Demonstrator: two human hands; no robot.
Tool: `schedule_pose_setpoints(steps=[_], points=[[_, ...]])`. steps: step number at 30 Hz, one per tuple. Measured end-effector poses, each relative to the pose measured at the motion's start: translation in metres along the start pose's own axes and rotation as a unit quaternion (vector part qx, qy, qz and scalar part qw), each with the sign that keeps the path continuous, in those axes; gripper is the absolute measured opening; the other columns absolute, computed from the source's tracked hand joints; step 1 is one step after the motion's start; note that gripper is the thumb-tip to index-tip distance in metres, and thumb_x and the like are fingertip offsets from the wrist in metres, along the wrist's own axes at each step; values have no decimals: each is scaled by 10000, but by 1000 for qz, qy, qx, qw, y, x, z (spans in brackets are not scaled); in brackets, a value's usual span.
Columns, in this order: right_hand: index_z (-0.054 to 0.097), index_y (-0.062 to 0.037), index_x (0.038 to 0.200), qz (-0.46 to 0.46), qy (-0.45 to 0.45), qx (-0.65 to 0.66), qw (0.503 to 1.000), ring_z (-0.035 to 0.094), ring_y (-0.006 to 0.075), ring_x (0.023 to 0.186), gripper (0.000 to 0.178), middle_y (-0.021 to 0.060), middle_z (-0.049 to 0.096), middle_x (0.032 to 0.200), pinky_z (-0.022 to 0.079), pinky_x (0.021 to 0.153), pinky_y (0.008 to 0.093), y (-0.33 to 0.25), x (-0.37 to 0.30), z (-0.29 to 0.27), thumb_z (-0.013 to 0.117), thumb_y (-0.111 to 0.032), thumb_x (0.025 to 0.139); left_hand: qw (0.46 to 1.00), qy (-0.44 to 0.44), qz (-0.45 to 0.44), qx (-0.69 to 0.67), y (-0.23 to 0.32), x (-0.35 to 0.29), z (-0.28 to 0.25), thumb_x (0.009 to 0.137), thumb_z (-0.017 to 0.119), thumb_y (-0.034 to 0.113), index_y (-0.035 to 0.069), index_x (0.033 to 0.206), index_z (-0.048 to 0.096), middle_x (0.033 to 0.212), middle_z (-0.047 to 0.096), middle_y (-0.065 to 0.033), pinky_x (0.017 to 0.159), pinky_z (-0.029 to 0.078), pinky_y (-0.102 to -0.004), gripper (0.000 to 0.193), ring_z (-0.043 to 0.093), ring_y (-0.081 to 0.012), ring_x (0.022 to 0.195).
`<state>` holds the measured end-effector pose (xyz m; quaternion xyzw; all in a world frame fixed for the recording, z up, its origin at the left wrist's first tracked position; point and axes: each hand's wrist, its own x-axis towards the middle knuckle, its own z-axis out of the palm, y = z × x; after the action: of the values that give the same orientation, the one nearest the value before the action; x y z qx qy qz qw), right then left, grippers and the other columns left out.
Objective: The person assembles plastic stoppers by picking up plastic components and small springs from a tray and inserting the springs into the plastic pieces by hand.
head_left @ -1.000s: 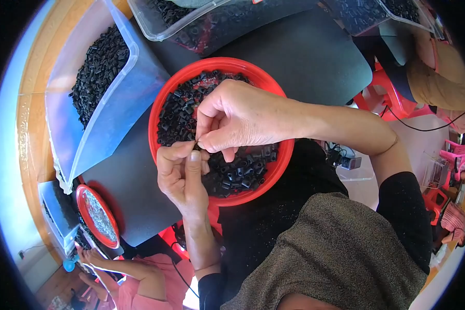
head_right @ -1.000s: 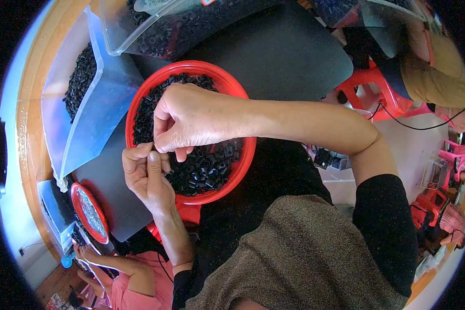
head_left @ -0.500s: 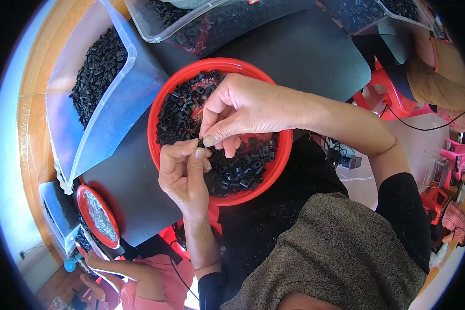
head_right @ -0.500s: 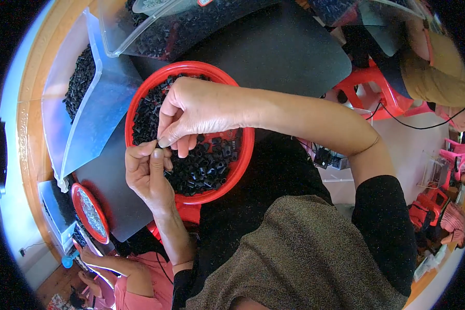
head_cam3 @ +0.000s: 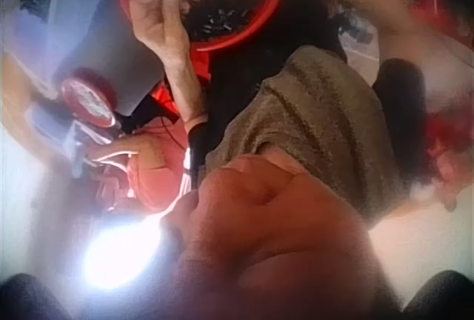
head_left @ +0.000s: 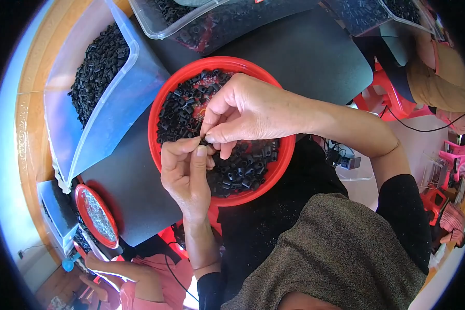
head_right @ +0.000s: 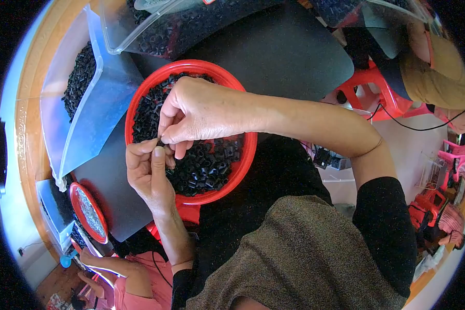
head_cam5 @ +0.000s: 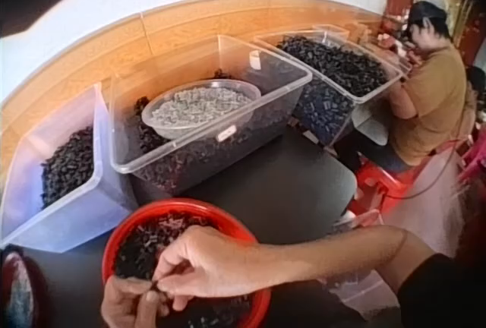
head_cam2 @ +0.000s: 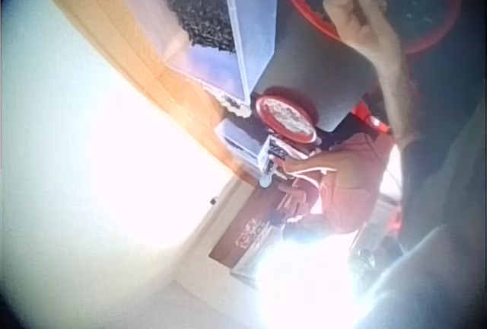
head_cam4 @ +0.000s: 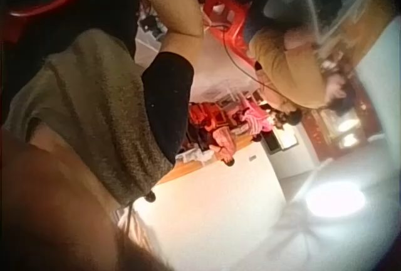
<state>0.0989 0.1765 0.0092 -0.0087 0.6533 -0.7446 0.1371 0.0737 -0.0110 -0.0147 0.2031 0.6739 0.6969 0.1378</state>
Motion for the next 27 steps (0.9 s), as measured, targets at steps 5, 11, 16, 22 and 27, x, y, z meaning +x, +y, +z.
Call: schedule_pose_setpoints(steps=[5,11,16,22,27], points=[[656,69,788,19,11,-11,1000,688,153,646,131,136,675,695,525,551,255,3,1,6,624,-58,790,999,0,29,34,-6,-1,-2,891,543,-38,15,933,519,833,593,-66,546,382,-201,72,504,-76,627],[614,76,800,-39,17,-102,994,670,152,604,113,112,652,704,509,539,239,-6,2,13,630,-34,819,997,10,62,36,-6,-4,-8,872,529,-98,1,942,521,870,590,-96,570,422,-195,121,517,-80,652],[674,35,853,92,-68,111,987,658,146,611,151,120,665,750,523,571,227,7,12,-8,719,-92,784,999,-19,42,-12,-4,-3,-7,863,537,-107,12,937,525,843,599,-100,548,418,-193,140,514,-78,625],[660,48,838,115,-51,143,982,671,171,643,202,132,664,750,574,612,254,13,8,4,761,-105,753,997,-52,58,-21,-6,-2,-8,869,549,-90,17,912,530,835,608,-109,539,417,-198,117,509,-81,598],[662,42,834,103,-55,118,986,665,156,642,242,121,663,749,562,597,248,10,7,2,773,-156,751,994,-74,19,-80,-4,-2,-12,893,528,-59,13,965,518,849,612,-109,562,438,-209,102,539,-96,634]])
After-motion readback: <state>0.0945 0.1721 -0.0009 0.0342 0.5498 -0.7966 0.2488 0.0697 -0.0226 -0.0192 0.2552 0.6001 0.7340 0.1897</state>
